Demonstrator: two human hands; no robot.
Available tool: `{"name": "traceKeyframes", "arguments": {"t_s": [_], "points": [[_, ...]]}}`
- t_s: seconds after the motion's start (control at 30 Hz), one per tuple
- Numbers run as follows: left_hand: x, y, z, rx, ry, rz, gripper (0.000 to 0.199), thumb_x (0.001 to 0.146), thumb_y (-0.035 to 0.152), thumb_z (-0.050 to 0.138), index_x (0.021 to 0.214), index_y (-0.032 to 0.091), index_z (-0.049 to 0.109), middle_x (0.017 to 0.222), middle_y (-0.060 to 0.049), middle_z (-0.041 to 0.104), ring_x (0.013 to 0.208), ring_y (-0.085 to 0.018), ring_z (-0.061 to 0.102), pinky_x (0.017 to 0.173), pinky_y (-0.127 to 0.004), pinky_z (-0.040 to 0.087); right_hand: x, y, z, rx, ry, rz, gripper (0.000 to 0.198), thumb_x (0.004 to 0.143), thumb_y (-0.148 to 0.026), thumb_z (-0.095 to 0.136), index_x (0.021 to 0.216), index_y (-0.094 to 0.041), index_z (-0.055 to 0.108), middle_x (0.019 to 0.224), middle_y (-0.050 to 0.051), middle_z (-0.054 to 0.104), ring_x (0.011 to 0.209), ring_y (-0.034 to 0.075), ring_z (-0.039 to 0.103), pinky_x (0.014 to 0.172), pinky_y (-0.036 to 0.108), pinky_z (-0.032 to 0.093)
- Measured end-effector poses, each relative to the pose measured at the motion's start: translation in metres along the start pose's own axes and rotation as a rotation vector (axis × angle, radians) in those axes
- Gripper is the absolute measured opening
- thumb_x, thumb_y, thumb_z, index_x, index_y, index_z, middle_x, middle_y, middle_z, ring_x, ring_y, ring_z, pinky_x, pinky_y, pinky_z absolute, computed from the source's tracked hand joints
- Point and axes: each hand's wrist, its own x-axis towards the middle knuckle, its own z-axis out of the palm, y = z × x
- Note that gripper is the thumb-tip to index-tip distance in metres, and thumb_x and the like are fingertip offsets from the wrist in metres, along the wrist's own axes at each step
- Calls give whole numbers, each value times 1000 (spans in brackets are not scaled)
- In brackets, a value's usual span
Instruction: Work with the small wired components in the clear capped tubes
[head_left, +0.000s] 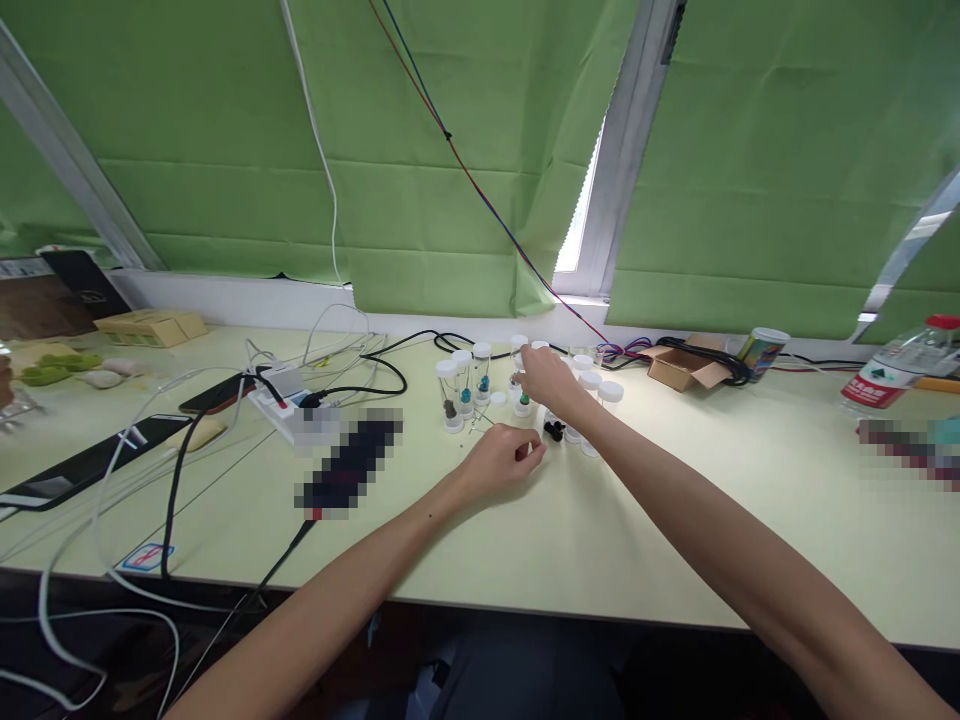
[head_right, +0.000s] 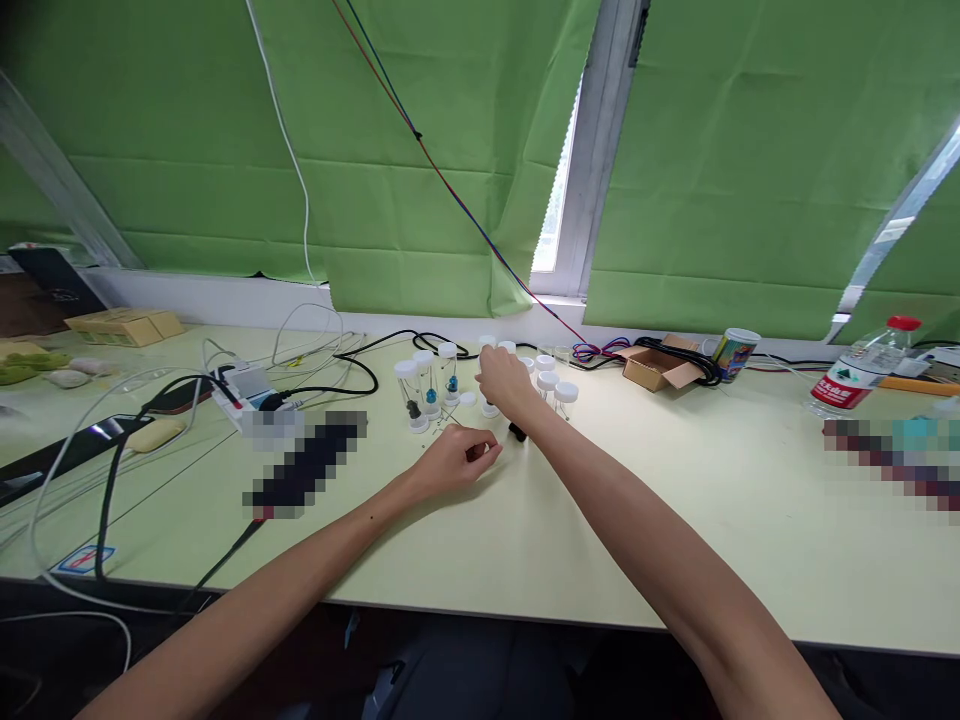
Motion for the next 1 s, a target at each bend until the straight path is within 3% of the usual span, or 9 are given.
{"name": "traceKeyframes", "arguments": {"t_s": [0.3,0.47,0.53,0.67,0.77,0.9,1.0], "points": [[1,-1,0,23,-32,-20,34,91,32,47,61,17,53,52,3,46,51,-9,38,56,-27,30,-5,4,0,31,21,-9,33,96,-25,57,125,-14,44,95,13,64,91,29,65,62,29,39],[1,-3,1,26,-20,-14,35,90,30,46,58,17,49,51,3,43,50,-9,36,55,-27,29,-20,1,-4,60,95,-9,47,97,-24,55,138,-13,34,90,12,65,81,28,65,59,29,36],[1,-3,1,21,-16,-12,35,90,30,46,58,17,48,51,3,43,50,-9,36,55,-27,29,-28,0,-3,84,139,-40,44,98,-22,50,138,-11,34,87,11,65,77,26,64,59,29,35],[-1,-1,0,-32,-15,26,30,87,27,48,59,17,50,51,3,45,49,-9,37,55,-27,32,-43,1,12,196,245,-151,24,101,-21,39,121,-14,50,82,8,65,72,21,61,61,27,34],[-3,2,-2,-79,-20,88,30,84,25,50,55,18,46,48,4,42,48,-9,35,54,-27,32,-53,8,35,321,264,-179,20,100,-21,38,99,-16,58,74,4,62,64,17,56,61,26,34],[-4,4,-3,-97,1,127,32,84,28,51,54,18,47,48,3,42,48,-9,34,53,-27,31,-65,22,65,476,213,-273,21,97,-22,41,84,-18,58,69,2,60,59,14,49,61,25,35],[-3,2,-2,-78,67,113,36,88,33,50,56,17,51,50,2,46,49,-9,35,53,-27,31,-73,26,77,509,153,-350,9,83,-14,52,85,-18,59,74,2,63,66,15,53,63,24,36]]}}
